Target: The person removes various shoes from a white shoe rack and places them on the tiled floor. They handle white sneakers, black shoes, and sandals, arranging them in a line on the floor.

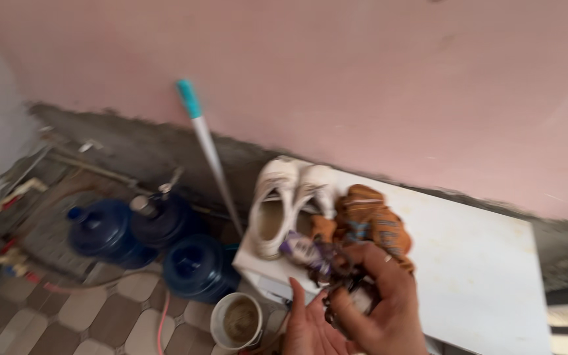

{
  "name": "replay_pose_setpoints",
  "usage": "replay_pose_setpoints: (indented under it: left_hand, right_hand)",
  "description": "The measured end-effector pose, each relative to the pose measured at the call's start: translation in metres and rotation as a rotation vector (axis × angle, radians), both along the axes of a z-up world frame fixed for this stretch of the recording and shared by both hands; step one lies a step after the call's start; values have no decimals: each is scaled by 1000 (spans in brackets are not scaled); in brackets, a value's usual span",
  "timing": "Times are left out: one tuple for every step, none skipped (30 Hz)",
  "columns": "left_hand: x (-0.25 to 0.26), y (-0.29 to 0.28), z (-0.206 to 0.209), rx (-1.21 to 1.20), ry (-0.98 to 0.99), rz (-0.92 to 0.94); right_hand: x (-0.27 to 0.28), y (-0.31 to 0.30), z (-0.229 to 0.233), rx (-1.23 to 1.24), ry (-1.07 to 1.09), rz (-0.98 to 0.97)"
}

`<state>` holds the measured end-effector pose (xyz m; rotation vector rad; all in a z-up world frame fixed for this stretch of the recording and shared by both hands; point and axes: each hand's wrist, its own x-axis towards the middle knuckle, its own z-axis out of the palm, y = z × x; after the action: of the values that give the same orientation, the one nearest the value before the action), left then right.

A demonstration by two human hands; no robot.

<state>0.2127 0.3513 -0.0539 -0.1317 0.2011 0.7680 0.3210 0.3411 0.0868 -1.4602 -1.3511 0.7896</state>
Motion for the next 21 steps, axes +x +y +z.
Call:
replay_pose_setpoints:
  left_hand:
    - [-17,-5,4,-8,7,48]
    - [-38,-10,8,-17,15,96]
    - [-56,-16,10,-23,20,150]
    - [-72,-22,13,29,-18,197]
    - [-91,-27,14,87,-51,244]
    - [-110,-33,16,146,-82,291]
    - [-131,-39,17,115,-6,314]
    - [-155,-45,18,82,69,336]
    - [-182,-53,19,41,148,358]
    - [-209,-62,20,52,198,406]
    - [-236,-71,21,63,248,460]
    - [-263,-83,21,73,299,513]
    - [-289,-96,23,67,326,566]
    - [-316,-109,25,60,353,618]
    - [-342,-122,27,52,385,674]
    - [-367,-136,30,48,400,712]
    - [-389,-152,32,41,414,745]
    - [-410,-166,34,33,427,777]
    - [-430,-180,35,14,445,831]
    - [-448,-194,36,-6,462,885]
    - [-465,-205,36,-27,478,939]
  right_hand:
    - [-17,-1,-1,42,-47,29]
    - [-35,-3,-4,84,-94,59]
    - [-51,-6,-6,132,-140,95]
    - [-66,-10,-8,128,-166,130]
    - [-83,-13,-10,129,-188,165]
    - [-100,-17,-12,130,-210,199]
    - [-119,-23,-14,121,-173,235]
    - [-139,-28,-17,110,-136,271]
    - [-161,-36,-20,93,-96,307]
    - [-185,-44,-23,143,-82,347]
    - [-208,-49,-28,195,-67,393]
    - [-231,-57,-32,248,-50,438]
    - [-257,-67,-36,235,-53,451]
    - [-283,-77,-39,223,-56,465]
    - [-308,-86,-43,211,-55,481]
    - [-331,-93,-46,235,-43,529]
    - [-352,-100,-49,254,-33,573]
    - [-372,-107,-52,274,-22,617]
    - [-393,-113,-55,271,-14,676]
    - [-414,-118,-57,269,-8,736]
    - [-433,-121,-58,267,-2,796]
